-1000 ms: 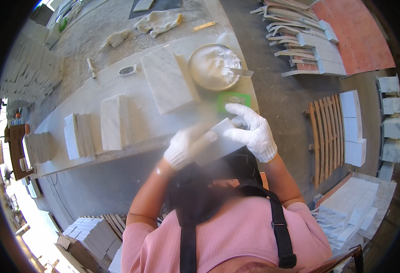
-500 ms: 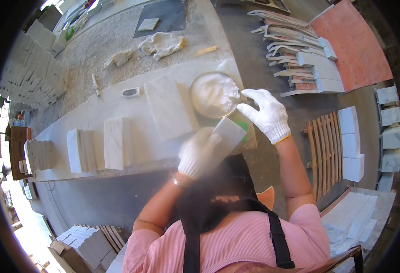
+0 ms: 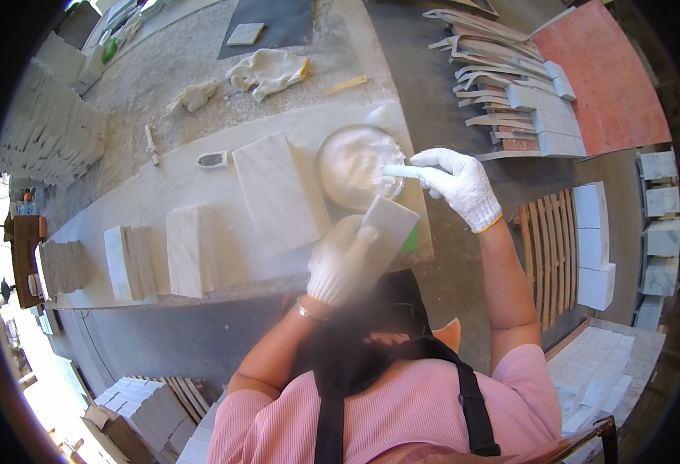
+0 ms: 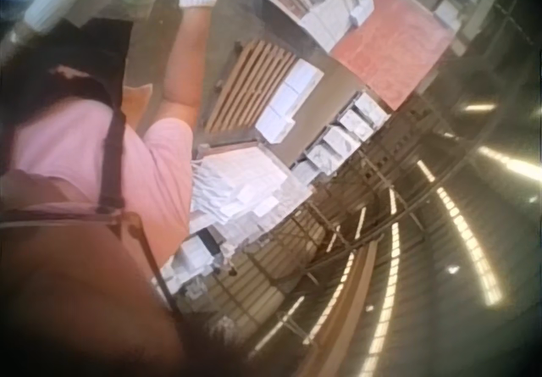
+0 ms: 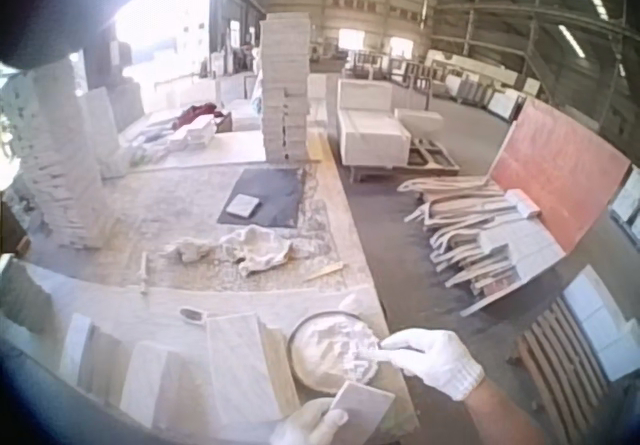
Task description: The person applies a white paste to the edges of rectangular white tiles using a small metal spatula, then smooths the edges with a green block. The person handles tiles one at a time, turning them over and repeating the process.
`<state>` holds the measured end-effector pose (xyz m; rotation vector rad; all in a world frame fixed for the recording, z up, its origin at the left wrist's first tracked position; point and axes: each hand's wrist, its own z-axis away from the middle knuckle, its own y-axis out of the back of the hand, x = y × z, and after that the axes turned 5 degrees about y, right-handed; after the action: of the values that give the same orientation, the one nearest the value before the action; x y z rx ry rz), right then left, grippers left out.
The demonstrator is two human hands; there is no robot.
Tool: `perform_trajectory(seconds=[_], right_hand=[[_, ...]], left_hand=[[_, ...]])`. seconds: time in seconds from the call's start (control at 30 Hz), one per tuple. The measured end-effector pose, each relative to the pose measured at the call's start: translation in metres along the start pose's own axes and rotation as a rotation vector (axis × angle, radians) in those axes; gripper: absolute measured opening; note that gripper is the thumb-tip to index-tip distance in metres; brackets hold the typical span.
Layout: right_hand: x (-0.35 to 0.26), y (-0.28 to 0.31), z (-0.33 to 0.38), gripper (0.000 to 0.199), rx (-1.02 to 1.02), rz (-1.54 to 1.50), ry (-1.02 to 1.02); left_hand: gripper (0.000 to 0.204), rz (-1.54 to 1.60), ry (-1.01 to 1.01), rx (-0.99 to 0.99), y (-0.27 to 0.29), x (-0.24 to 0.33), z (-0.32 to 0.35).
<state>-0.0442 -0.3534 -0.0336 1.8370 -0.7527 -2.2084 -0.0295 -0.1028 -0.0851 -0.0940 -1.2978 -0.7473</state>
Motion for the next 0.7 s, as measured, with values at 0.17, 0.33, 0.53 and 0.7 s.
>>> perform_trajectory(seconds=[0.17, 0.33, 0.53, 0.7], right_hand=[[0.007, -0.01, -0.008, 0.022, -0.02, -0.015, -0.012], [0.02, -0.018, -0.018, 0.023, -0.073, -0.045, -0.017], [0.026, -0.019, -0.023, 0.024, -0.125, -0.147, -0.044], [0.014, -0.01, -0.016, 0.026, -0.068, -0.251, -0.118]], left_hand=[[0.039, 0.048, -0.003, 0.004, -0.001, 0.0, -0.002], [0.042, 0.097, 0.051, -0.005, -0.002, 0.003, -0.004], [0.047, 0.117, 0.107, -0.053, -0.002, 0.003, -0.003], [0.043, 0.127, 0.091, -0.004, -0.005, 0.0, -0.004]])
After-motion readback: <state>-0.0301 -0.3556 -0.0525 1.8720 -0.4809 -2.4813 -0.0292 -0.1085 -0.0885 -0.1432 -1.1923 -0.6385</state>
